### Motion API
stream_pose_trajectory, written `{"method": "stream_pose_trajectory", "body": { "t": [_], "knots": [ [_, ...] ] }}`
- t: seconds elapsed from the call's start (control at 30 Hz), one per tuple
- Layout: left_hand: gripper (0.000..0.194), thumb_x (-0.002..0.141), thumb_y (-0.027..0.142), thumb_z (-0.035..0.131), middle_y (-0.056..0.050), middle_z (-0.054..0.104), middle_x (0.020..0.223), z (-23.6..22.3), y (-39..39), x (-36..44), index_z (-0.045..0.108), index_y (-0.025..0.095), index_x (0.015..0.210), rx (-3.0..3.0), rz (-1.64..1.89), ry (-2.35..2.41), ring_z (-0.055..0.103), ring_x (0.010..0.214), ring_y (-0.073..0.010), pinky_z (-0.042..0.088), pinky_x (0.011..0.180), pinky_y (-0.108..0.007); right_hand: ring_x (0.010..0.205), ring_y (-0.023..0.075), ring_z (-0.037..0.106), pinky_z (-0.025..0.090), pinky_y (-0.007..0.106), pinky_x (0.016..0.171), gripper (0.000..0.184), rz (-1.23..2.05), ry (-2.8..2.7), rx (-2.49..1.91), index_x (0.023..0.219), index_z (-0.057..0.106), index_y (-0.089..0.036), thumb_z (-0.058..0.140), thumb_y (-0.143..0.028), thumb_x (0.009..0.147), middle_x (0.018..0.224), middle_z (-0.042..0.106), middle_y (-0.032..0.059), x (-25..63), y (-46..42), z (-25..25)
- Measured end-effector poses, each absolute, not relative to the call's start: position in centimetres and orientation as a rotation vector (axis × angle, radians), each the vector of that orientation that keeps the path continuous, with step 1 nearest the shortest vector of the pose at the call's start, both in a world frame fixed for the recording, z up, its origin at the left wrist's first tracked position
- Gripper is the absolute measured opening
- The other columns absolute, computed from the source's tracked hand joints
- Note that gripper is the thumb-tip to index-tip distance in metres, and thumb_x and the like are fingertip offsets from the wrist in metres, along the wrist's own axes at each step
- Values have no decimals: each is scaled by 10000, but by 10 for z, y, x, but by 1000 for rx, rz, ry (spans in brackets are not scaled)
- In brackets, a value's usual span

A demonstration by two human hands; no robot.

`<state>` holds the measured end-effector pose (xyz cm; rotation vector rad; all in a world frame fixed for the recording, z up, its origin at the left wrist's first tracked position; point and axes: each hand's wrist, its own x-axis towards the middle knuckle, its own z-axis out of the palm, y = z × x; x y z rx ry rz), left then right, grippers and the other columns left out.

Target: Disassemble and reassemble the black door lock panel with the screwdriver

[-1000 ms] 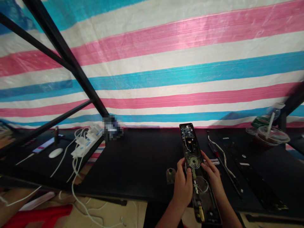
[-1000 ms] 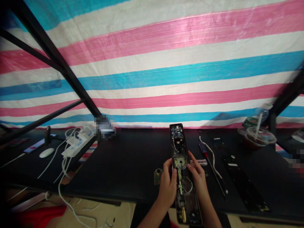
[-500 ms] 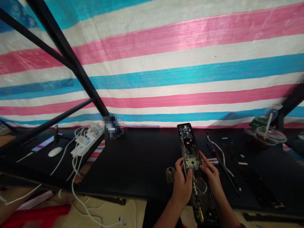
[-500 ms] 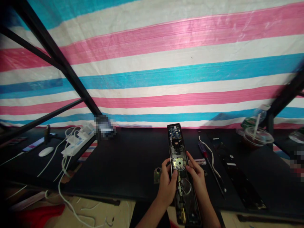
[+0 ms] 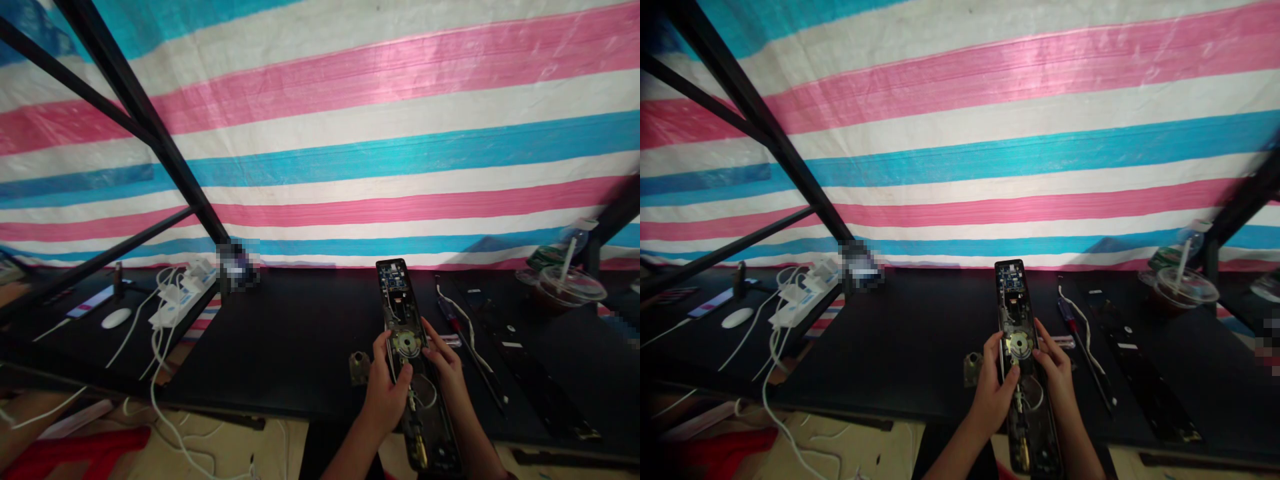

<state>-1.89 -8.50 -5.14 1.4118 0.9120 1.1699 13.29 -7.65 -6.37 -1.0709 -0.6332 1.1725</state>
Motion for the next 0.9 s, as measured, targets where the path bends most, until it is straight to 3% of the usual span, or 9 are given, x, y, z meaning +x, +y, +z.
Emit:
{"method": "stream_pose_trajectory", "body": {
  "t": [0.23, 0.43, 0.63, 0.9],
  "knots": [
    [552, 989, 381, 547, -138, 592, 1397, -47, -82, -17, 310, 227, 1463, 1340, 1179, 924, 593, 1266, -250, 411, 1117, -446, 969, 293, 735, 551, 408, 907, 721, 1151, -666, -1078, 1368, 641, -261, 812, -354, 674, 1017, 797, 47, 134, -75, -68],
    [533, 994, 345, 538, -138, 591, 1382, -47, -82, -17, 298, 222, 1454, 1363, 1182, 928, 588, 1264, -239, 416, 1116, -448, 1065, 295, 713, 527, 411, 980, 696, 1104, -711, -1107, 1391, 619, -274, 794, -392, 728, 1136, 776, 45, 129, -73, -68],
    [537, 983, 354, 556, -143, 561, 1422, -44, -83, -17, 326, 214, 1448, 1378, 1202, 944, 547, 1315, -252, 386, 1146, -458, 1377, 303, 515, 382, 436, 1174, 588, 1045, -707, -1165, 1299, 691, -290, 787, -508, 761, 1382, 650, 16, 124, -70, -65],
    [519, 982, 364, 548, -132, 605, 1375, -45, -82, -17, 345, 219, 1437, 1336, 1215, 996, 592, 1261, -248, 406, 1113, -436, 1454, 279, 419, 301, 451, 1226, 602, 1099, -738, -1127, 1339, 650, -324, 760, -563, 798, 1450, 586, -8, 120, -66, -63]
  ]
}}
